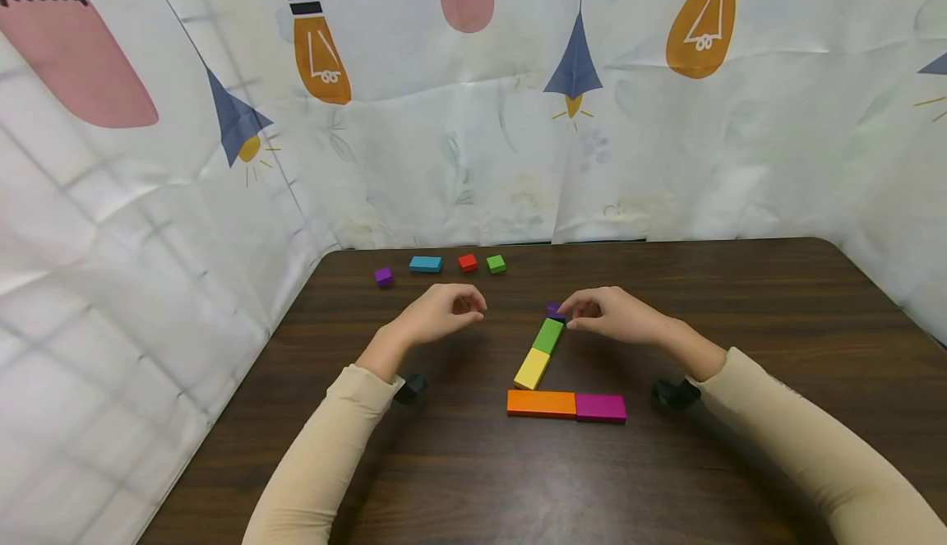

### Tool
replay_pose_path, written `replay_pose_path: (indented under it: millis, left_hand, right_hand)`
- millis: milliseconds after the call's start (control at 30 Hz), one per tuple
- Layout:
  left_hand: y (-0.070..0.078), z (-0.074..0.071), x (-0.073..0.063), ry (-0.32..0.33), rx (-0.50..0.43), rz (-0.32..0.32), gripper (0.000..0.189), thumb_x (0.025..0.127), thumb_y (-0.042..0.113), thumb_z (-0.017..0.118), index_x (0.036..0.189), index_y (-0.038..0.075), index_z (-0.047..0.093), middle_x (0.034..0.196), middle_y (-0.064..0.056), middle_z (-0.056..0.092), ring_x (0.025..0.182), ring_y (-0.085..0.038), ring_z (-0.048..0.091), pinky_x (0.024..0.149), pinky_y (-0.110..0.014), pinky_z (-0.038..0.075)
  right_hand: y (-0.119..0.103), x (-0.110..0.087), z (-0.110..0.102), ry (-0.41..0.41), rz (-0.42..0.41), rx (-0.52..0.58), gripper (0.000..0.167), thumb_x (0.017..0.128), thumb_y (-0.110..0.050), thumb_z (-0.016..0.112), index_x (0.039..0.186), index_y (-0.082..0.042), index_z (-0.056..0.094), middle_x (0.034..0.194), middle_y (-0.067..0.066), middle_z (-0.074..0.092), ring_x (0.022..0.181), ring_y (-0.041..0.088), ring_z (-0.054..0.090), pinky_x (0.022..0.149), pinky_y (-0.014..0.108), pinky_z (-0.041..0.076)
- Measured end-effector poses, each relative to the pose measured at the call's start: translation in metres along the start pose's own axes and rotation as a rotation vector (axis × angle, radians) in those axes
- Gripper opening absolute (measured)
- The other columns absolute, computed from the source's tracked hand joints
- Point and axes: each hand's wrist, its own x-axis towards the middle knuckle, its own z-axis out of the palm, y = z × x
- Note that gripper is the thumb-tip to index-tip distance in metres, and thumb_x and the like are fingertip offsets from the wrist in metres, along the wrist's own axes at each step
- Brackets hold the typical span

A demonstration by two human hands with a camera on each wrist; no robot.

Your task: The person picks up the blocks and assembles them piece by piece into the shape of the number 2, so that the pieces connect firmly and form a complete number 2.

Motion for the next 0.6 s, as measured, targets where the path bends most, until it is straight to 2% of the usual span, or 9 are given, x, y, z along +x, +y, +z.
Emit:
replay_pose_path:
  millis: [133, 333, 600]
  left_hand:
    - [-0.006, -0.005, 0.003, 0.058, 0.005, -0.03, 0.013, 0.1, 0.013, 0.068, 0.11, 0.005, 0.071, 0.096, 0.0, 0.068, 0.089, -0.019, 0.062, 0.083, -0.038, 0.052]
    - [-0.014, -0.008, 0.013, 0.129, -0.002, -0.07, 0.009, 0.1, 0.014, 0.069, 0.107, 0.008, 0.07, 0.096, -0.003, 0.067, 0.087, -0.021, 0.06, 0.082, -0.038, 0.052]
    - [-0.019, -0.006, 0.026, 0.229, -0.074, -0.132, 0.013, 0.101, 0.016, 0.068, 0.109, 0.008, 0.07, 0.097, -0.005, 0.066, 0.088, -0.023, 0.06, 0.08, -0.039, 0.05]
  right_hand:
    - [-0.004, -0.006, 0.006, -0.049, -0.008, 0.029, 0.028, 0.097, -0.017, 0.073, 0.123, -0.004, 0.071, 0.094, -0.005, 0.068, 0.083, 0.016, 0.059, 0.076, 0.033, 0.052]
    - [-0.01, -0.017, 0.014, -0.162, -0.022, 0.054, 0.032, 0.098, -0.021, 0.073, 0.126, -0.006, 0.069, 0.089, -0.006, 0.06, 0.079, 0.014, 0.056, 0.07, 0.028, 0.049]
    - [-0.012, -0.023, 0.022, -0.275, -0.018, 0.114, 0.042, 0.099, -0.023, 0.071, 0.136, -0.006, 0.062, 0.09, -0.005, 0.06, 0.075, 0.012, 0.054, 0.069, 0.027, 0.046]
